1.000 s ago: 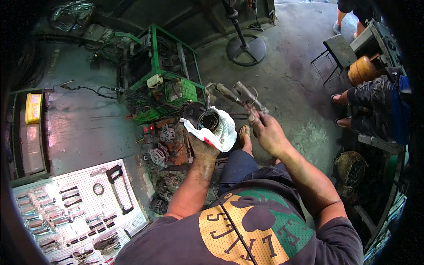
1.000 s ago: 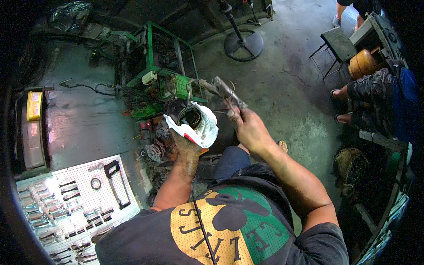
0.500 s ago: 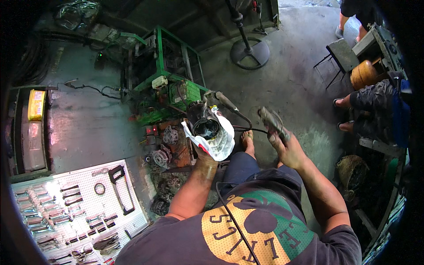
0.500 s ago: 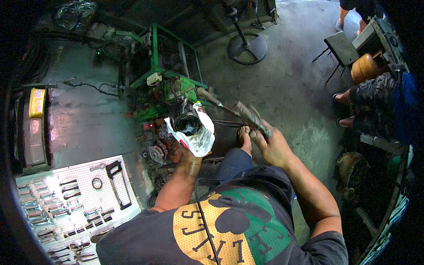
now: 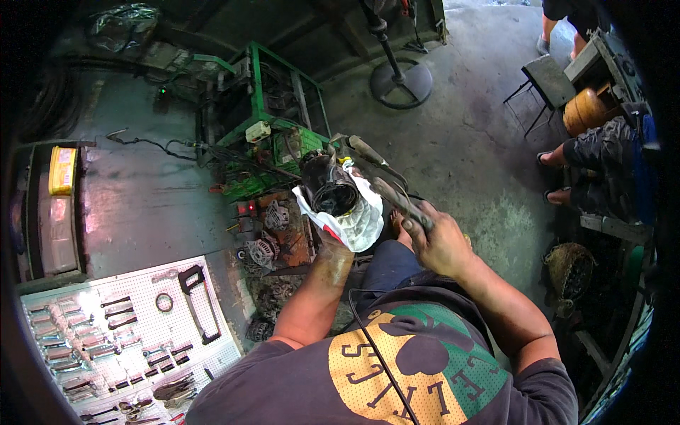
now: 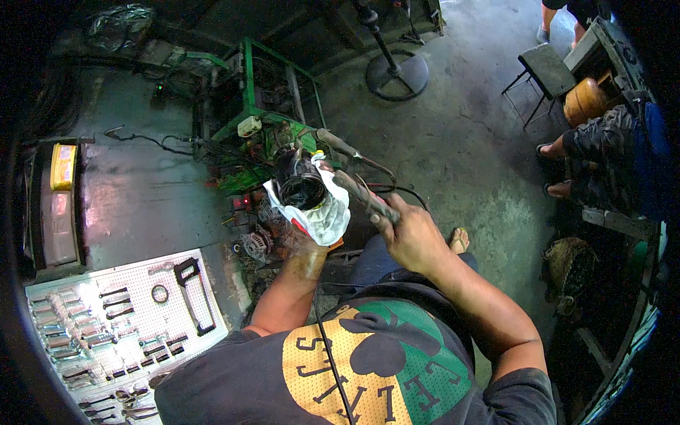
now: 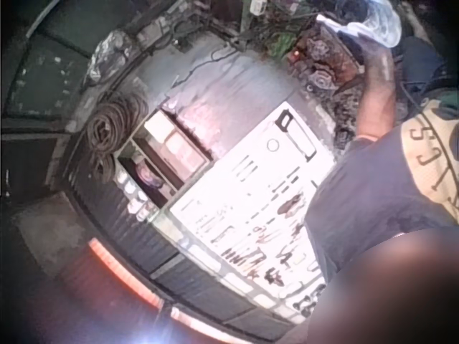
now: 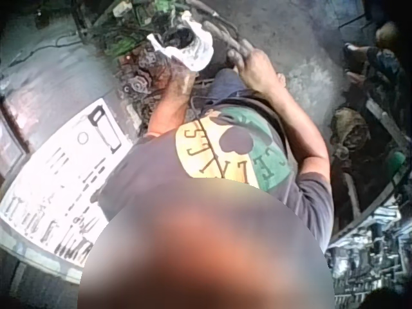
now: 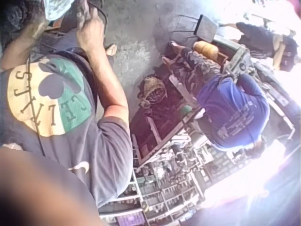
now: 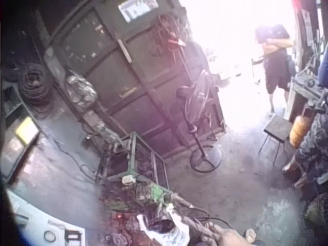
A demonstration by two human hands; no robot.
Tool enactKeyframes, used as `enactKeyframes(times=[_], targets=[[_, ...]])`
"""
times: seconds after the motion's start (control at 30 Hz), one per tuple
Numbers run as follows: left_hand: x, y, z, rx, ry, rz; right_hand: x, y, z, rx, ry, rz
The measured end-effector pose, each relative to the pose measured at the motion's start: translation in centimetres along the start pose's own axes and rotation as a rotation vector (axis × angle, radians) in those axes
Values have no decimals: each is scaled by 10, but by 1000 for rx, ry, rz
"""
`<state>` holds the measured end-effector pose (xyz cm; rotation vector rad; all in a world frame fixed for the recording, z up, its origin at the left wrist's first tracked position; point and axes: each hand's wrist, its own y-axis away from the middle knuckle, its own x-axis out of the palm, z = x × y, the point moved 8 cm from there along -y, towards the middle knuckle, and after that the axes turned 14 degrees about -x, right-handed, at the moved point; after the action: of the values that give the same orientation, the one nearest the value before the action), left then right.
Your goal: The person disassembles a cylindrical motor component on a workbench using a power drill and a wrench. They remove bolts and internal parts, then move to a testing station to connect the motor to a power source and observe its operation while another person watches.
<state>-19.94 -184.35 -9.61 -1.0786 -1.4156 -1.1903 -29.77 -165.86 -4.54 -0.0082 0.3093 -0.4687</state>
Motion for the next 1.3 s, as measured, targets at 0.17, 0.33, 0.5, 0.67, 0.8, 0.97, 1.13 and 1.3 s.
enactKeyframes(times=[0.17, 0.33, 0.5, 0.67, 0.8, 0.97, 1.13, 1.3], targets=[[0, 7, 3, -46, 91, -168, 3, -19, 8, 61, 35, 4], [17, 3, 0, 76, 25, -194, 5, -25, 23, 62, 5, -31], [26, 2, -2, 136, -41, -225, 9, -24, 22, 65, 21, -51], [24, 5, -5, 111, -80, -233, 6, -22, 21, 72, -1, -104], [14, 13, -11, 157, -131, -364, 3, -21, 20, 92, -15, -103], [19, 15, -12, 162, -94, -328, 7, -20, 17, 101, 2, -71], [32, 5, 10, -52, -103, -121, -8, -11, 12, 79, 22, -238], [27, 11, 7, -29, -97, -153, -10, 4, 11, -14, -17, -97]])
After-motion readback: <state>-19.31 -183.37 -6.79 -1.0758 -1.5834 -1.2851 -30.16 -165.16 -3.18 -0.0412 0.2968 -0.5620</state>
